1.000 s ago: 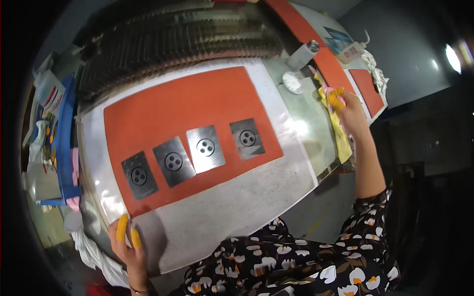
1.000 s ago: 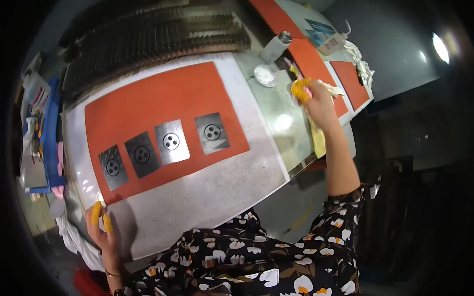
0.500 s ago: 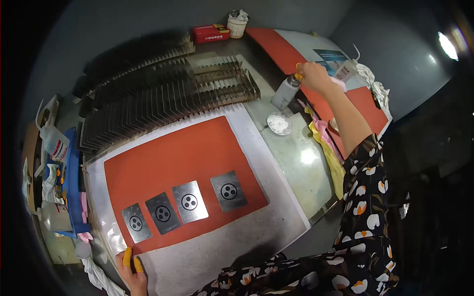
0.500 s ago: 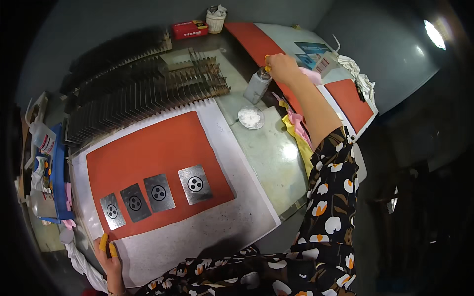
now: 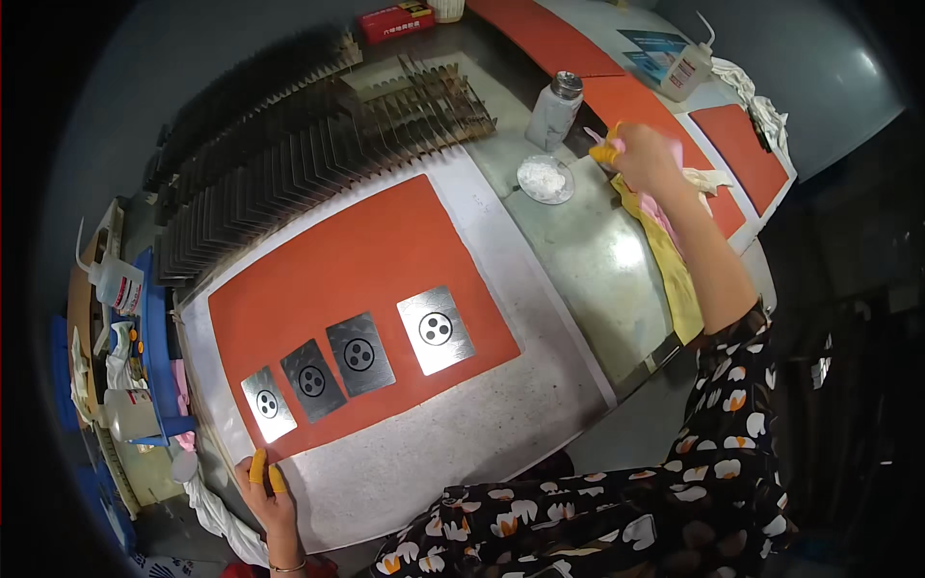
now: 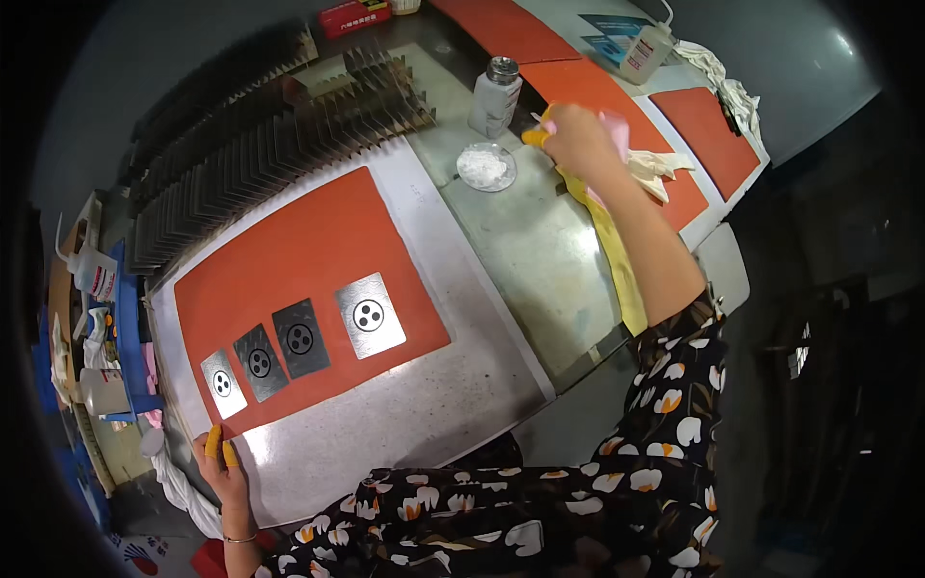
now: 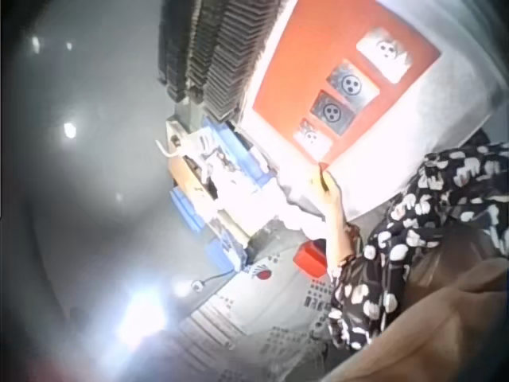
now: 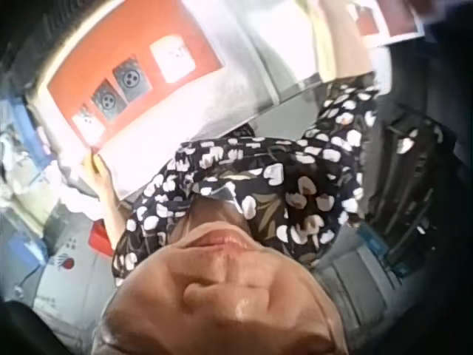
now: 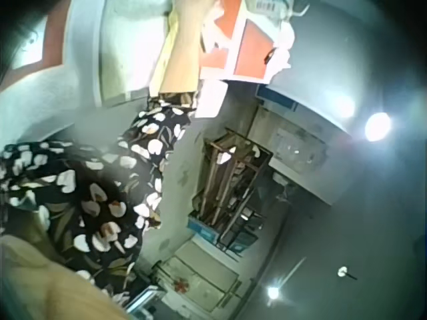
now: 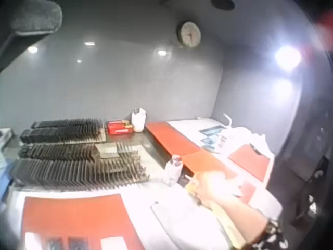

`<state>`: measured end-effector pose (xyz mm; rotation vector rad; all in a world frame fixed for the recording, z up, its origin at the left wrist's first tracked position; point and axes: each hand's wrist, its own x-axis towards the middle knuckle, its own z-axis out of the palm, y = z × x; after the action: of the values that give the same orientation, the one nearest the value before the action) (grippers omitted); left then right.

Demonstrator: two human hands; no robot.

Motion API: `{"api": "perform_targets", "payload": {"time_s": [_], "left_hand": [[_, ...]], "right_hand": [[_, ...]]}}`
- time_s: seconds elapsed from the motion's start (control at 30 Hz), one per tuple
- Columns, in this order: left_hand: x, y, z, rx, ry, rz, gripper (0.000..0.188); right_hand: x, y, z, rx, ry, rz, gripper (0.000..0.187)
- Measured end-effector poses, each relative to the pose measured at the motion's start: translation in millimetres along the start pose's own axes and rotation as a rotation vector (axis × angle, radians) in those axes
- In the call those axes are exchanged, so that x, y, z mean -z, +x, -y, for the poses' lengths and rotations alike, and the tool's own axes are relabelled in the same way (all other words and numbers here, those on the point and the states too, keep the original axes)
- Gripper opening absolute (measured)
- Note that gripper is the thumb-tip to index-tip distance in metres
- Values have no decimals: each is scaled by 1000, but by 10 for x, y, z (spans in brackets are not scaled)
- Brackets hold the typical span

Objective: The person cleans four small square metal plates with circular patterns on a red mat using a yellow sponge and a white cloth. They wipe the plates individually, occasionally dipping the sponge into a small bowl of liquid, and then use the cloth to dry or polish the surfaces.

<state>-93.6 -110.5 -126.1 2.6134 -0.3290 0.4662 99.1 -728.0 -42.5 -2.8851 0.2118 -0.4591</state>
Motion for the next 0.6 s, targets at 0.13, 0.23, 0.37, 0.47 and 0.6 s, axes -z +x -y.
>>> {"api": "perform_targets", "payload": {"time_s": [0.13, 0.23, 0.37, 0.47, 0.6], "left_hand": [[26, -17, -26, 97, -59, 36, 26], [45, -12, -41, -4, 44, -6, 26], [9, 88, -106, -2, 125, 19, 25], [7, 41, -45, 3, 105, 2, 25], [10, 1, -12, 43, 84, -2, 25]], "right_hand": [[-628, -253, -216, 17, 228, 17, 12], [-942, -179, -258, 2, 274, -83, 15], [-920, -127, -252, -1, 219, 62, 19], [-985, -74, -322, 106, 84, 29, 19], [-844, -104, -134, 104, -110, 34, 19]]}}
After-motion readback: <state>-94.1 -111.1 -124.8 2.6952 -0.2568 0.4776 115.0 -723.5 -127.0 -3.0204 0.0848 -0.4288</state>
